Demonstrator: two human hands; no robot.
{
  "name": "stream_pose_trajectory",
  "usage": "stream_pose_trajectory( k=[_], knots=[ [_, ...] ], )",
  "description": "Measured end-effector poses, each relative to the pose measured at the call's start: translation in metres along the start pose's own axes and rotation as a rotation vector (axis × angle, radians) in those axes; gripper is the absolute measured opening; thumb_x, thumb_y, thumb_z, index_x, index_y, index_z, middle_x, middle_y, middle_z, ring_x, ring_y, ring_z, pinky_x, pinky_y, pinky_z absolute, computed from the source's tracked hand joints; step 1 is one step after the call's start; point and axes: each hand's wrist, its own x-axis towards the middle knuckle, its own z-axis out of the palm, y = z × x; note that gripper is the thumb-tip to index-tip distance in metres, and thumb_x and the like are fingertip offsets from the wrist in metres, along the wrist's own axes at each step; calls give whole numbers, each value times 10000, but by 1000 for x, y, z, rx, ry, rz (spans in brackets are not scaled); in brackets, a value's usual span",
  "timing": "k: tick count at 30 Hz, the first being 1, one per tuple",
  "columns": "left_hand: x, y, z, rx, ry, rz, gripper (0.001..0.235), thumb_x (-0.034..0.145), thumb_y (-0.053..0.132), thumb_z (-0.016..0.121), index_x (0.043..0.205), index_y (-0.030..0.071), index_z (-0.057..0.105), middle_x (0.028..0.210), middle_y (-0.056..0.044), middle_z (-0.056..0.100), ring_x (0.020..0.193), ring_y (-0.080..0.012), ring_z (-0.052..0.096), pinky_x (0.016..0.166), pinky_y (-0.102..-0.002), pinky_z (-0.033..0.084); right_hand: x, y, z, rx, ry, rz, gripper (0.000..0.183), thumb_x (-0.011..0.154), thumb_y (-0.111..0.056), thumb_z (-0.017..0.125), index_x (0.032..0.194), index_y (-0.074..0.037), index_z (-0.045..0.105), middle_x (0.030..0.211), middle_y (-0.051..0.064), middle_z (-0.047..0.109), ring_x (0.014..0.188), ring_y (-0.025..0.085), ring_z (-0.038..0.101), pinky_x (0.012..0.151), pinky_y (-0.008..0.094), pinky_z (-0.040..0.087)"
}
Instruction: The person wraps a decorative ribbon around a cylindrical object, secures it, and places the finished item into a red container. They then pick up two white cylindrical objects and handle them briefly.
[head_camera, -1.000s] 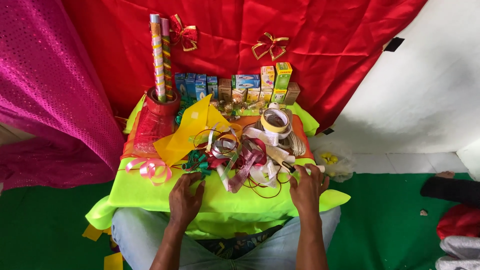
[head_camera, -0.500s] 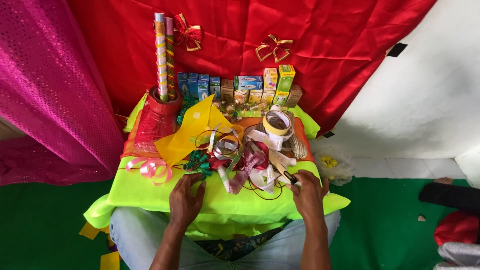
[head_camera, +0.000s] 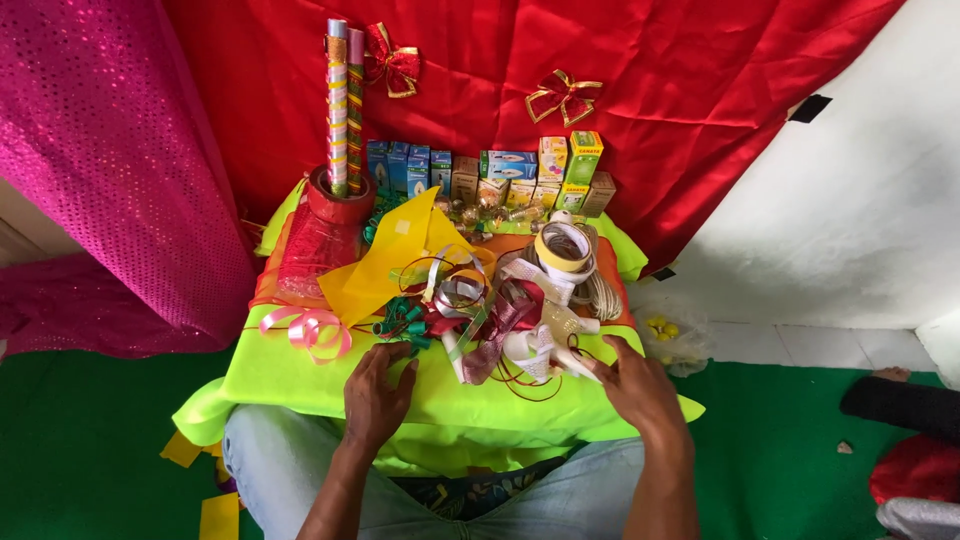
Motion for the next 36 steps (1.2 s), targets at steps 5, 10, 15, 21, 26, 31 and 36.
stream_pose_trajectory(
  k=[5,10,15,21,26,31,36],
  knots=[
    [0,1,0,7,0,7,201,922,245,725,1079,134,668,1015,-12,761,875,-203,757,580,-398,567,-20,-3,-33,-90,14,29,709,880,-598,674,1460,-211,547,1060,43,810,1007,275,757,759,450,521],
    [-2,1,2,6,19,17,193,920,241,731,1070,137,666,1020,-15,755,874,-207,768,554,-391,549,-17,-10,-36,1,71,-44,721,904,-615,566,1469,-168,543,1121,113,788,991,320,758,759,466,531],
    [0,-1,1,-60,24,-3,208,917,244,731,1080,135,663,1044,-25,771,895,-218,775,640,-381,585,9,-26,-12,412,106,-142,432,995,-406,541,1340,-170,652,1061,99,774,761,235,782,657,377,571],
    [16,10,-15,-456,-73,-305,227,913,244,714,1093,106,701,1068,-55,802,915,-199,776,658,-330,643,33,-46,22,985,-108,-294,486,985,-243,592,1461,-149,566,1150,102,729,970,221,677,846,382,560],
    [51,22,-12,-602,-56,-197,168,956,214,689,1075,96,685,1020,-67,776,933,-192,772,772,-335,653,54,-75,58,1426,-253,-496,539,925,-51,663,1449,11,558,1125,201,739,876,247,676,819,377,571],
    [69,18,16,-984,-6,-85,89,1002,107,664,1079,66,682,943,-38,702,858,-162,681,748,-318,635,65,-88,108,1565,-296,-638,573,871,-37,741,1410,45,562,1067,218,759,728,249,691,634,368,611],
    [57,4,31,-1050,33,-151,159,991,154,692,1120,65,666,977,-44,689,844,-144,673,667,-275,604,59,-89,132,1519,-289,-671,626,871,-127,784,1427,44,555,1055,170,733,757,235,690,719,400,614]
  ],
)
